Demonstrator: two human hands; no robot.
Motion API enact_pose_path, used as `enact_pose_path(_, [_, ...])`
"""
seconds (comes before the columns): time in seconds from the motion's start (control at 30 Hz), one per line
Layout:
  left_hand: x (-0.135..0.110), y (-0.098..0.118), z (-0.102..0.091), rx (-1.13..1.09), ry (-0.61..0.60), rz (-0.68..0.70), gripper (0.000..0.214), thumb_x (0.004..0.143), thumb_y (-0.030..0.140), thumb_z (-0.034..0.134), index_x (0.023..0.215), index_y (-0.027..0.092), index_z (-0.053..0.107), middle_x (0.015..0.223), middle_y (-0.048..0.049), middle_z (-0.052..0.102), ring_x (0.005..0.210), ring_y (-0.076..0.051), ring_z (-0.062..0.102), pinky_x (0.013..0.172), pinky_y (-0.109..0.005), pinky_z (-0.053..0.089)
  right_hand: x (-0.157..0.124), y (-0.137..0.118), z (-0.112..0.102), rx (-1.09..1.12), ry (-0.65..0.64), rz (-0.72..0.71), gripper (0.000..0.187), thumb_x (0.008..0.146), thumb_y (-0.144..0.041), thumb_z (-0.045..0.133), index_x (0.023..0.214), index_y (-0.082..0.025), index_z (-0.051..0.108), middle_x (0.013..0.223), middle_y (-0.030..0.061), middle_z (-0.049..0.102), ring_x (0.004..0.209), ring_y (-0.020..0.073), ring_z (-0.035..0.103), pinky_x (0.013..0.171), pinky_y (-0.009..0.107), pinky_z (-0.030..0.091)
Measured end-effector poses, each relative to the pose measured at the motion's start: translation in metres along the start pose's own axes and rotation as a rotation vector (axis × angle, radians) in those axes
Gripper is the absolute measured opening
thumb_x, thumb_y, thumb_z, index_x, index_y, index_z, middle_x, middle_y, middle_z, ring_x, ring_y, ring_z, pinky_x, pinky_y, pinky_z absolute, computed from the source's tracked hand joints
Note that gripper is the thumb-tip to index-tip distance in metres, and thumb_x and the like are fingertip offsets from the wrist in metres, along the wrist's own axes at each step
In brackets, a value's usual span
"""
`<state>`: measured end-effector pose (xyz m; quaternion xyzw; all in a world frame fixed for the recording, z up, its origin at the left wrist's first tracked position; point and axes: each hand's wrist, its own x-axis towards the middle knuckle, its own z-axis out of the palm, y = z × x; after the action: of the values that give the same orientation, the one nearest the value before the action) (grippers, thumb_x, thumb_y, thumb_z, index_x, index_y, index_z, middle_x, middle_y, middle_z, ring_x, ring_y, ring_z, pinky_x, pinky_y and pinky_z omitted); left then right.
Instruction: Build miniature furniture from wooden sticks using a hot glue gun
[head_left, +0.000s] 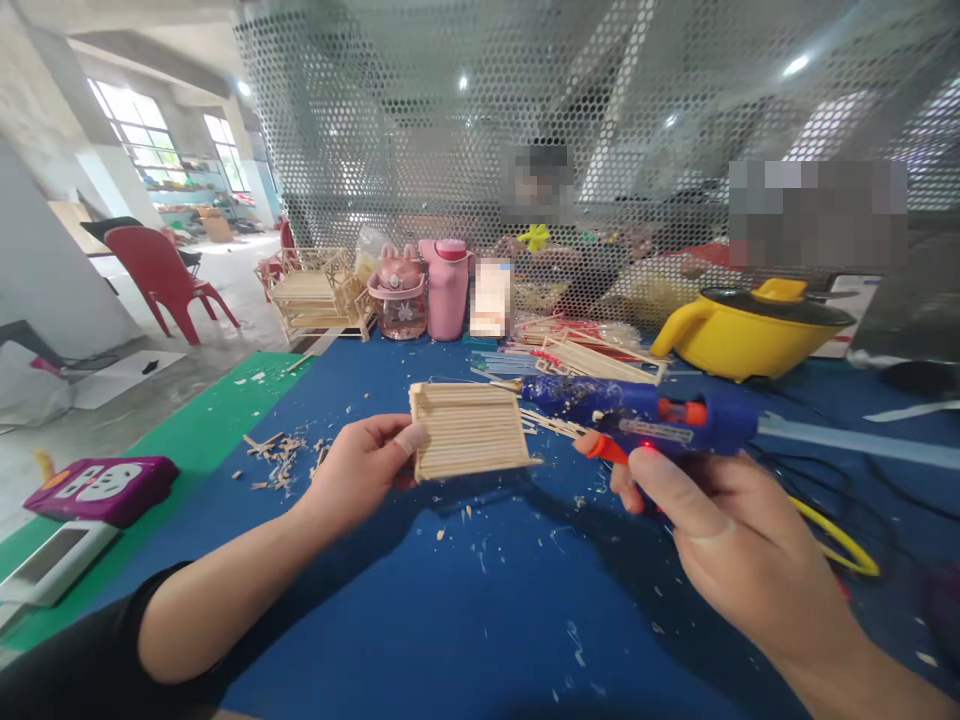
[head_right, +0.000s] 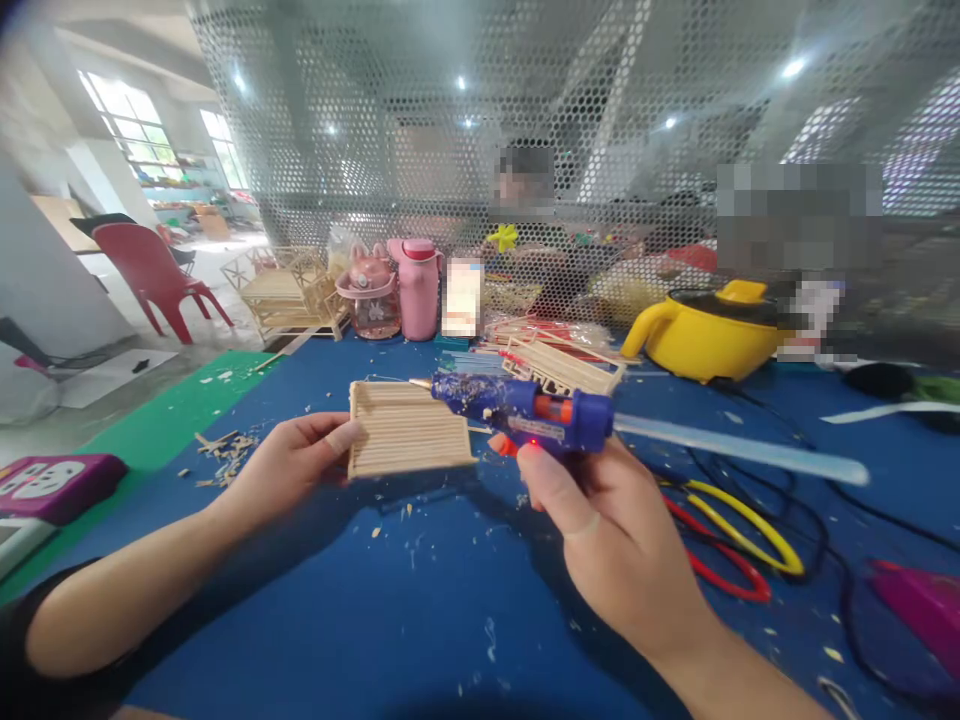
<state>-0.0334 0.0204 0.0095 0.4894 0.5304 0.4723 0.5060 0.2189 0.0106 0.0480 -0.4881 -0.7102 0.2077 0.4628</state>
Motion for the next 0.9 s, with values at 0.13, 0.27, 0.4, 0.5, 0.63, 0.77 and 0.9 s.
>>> enact_pose_path(0.13, [-0.013, 0.002, 0.009, -0.184, -0.144, -0.146, 0.032, 0.079, 0.041, 0.065, 0.091, 0.011, 0.069, 0.068, -0.0031, 0.065, 0.053, -0.008, 0.053, 0.048, -0.016, 0.042, -0.006, 0.004, -0.004, -0.281, 0.032, -0.303, 0.020, 0.086, -0.036, 0.052, 0.101, -0.029, 0.063, 0.084, 0.0011, 0.071, 0.084, 0.0254, 0.067, 0.079, 0.038, 0.053])
enact_pose_path(0.27, [-0.020, 0.002, 0.013, -0.158, -0.199, -0.149, 0.029, 0.080, 0.040, 0.064, 0.081, 0.011, 0.070, 0.058, -0.0006, 0.059, 0.047, -0.006, 0.048, 0.043, -0.015, 0.040, -0.005, 0.010, -0.009, -0.447, -0.091, -0.579, 0.039, 0.083, -0.025, 0.056, 0.122, -0.027, 0.051, 0.109, 0.0039, 0.069, 0.091, 0.0233, 0.068, 0.079, 0.034, 0.053])
enact_pose_path(0.4, [-0.021, 0.001, 0.012, -0.097, -0.232, -0.151, 0.028, 0.081, 0.039, 0.062, 0.076, 0.012, 0.070, 0.056, 0.0002, 0.058, 0.044, -0.006, 0.045, 0.039, -0.014, 0.038, -0.005, 0.017, -0.014, -0.516, -0.263, -0.698, 0.042, 0.084, -0.023, 0.051, 0.126, -0.028, 0.046, 0.112, 0.0044, 0.068, 0.093, 0.0228, 0.067, 0.078, 0.036, 0.052])
enact_pose_path(0.5, [-0.020, -0.002, 0.010, -0.123, -0.276, -0.171, 0.028, 0.081, 0.039, 0.061, 0.076, 0.012, 0.070, 0.056, 0.0005, 0.059, 0.042, -0.005, 0.044, 0.037, -0.014, 0.036, -0.006, 0.022, -0.013, -0.533, -0.223, -0.769, 0.047, 0.084, -0.020, 0.052, 0.129, -0.028, 0.044, 0.114, 0.0046, 0.067, 0.097, 0.0234, 0.065, 0.079, 0.037, 0.051])
enact_pose_path(0.63, [-0.021, -0.003, 0.010, -0.155, -0.316, -0.186, 0.029, 0.081, 0.038, 0.061, 0.072, 0.012, 0.068, 0.053, 0.0014, 0.056, 0.040, -0.004, 0.043, 0.036, -0.013, 0.035, -0.006, 0.022, -0.010, -0.521, -0.176, -0.852, 0.044, 0.085, -0.019, 0.050, 0.128, -0.023, 0.046, 0.109, 0.0067, 0.068, 0.094, 0.0223, 0.065, 0.078, 0.034, 0.050])
enact_pose_path(0.77, [-0.022, -0.002, 0.010, -0.182, -0.338, -0.192, 0.030, 0.081, 0.038, 0.061, 0.068, 0.012, 0.066, 0.050, 0.0016, 0.055, 0.037, -0.003, 0.042, 0.034, -0.012, 0.033, -0.007, 0.017, -0.009, -0.531, -0.170, -0.868, 0.037, 0.089, -0.021, 0.047, 0.125, -0.021, 0.049, 0.103, 0.0080, 0.068, 0.092, 0.0211, 0.065, 0.077, 0.033, 0.048])
enact_pose_path(0.9, [-0.021, -0.001, 0.010, -0.215, -0.345, -0.214, 0.029, 0.080, 0.037, 0.062, 0.067, 0.011, 0.066, 0.049, 0.0014, 0.055, 0.035, -0.003, 0.042, 0.033, -0.011, 0.031, -0.007, 0.016, -0.009, -0.549, -0.162, -0.866, 0.035, 0.090, -0.021, 0.045, 0.125, -0.021, 0.049, 0.101, 0.0076, 0.068, 0.089, 0.0203, 0.065, 0.076, 0.032, 0.048])
